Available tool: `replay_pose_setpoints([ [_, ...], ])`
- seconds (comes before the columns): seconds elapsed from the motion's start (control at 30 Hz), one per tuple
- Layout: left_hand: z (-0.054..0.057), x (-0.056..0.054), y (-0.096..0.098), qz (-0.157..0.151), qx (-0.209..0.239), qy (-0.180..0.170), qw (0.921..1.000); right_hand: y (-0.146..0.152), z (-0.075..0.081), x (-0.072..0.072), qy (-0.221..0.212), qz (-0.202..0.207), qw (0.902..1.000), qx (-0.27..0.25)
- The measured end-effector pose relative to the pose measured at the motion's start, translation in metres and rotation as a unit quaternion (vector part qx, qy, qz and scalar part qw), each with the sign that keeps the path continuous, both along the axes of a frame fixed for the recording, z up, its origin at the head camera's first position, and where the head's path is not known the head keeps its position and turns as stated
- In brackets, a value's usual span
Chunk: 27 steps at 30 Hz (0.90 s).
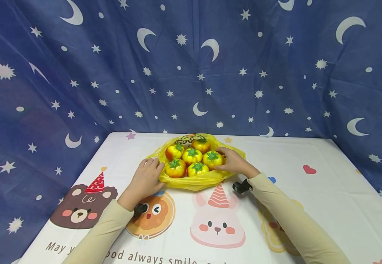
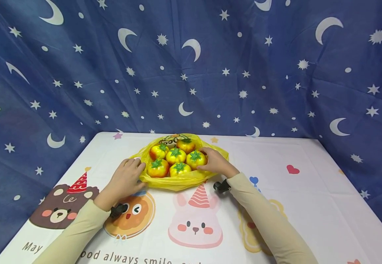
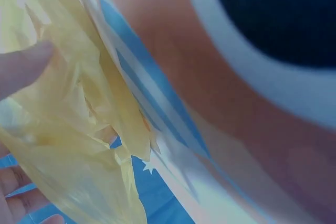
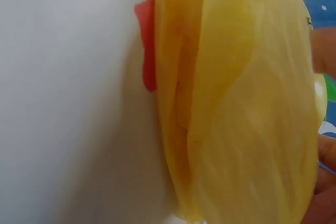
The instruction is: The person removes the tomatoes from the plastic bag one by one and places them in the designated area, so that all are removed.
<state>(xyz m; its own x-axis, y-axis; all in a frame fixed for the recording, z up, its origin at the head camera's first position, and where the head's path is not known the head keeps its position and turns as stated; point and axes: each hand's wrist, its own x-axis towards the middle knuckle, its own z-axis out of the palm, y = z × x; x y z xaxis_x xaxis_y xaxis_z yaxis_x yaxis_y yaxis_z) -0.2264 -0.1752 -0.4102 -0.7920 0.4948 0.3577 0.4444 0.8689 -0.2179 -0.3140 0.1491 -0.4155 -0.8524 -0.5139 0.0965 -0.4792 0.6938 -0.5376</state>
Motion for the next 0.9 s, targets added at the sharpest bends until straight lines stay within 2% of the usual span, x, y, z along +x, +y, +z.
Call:
replay_pose_setpoints([
  [0.23, -0.0005, 0.0027, 0.0015, 0.019, 0.007, 0.0, 0.9998, -0.0057, -0.0006, 0.0005, -0.011, -0.009, 0.9999, 0.003],
  [0.53, -0.0038, 0.0036, 0.0075, 0.049, 0.051, 0.003, 0.9975, -0.0076, -0.0026, 0.0008, -0.011, -0.02, 0.9997, 0.009],
  [0.77, -0.0039, 0.001, 0.0076, 0.047, 0.062, 0.022, 0.9967, -0.0079, 0.0001, -0.0004, -0.027, -0.027, 0.9993, 0.001],
  [0.9, -0.0029, 0.0006, 0.007, 0.046, 0.062, 0.017, 0.9968, -0.0084, -0.0008, -0.0011, -0.031, -0.031, 0.999, 0.001],
])
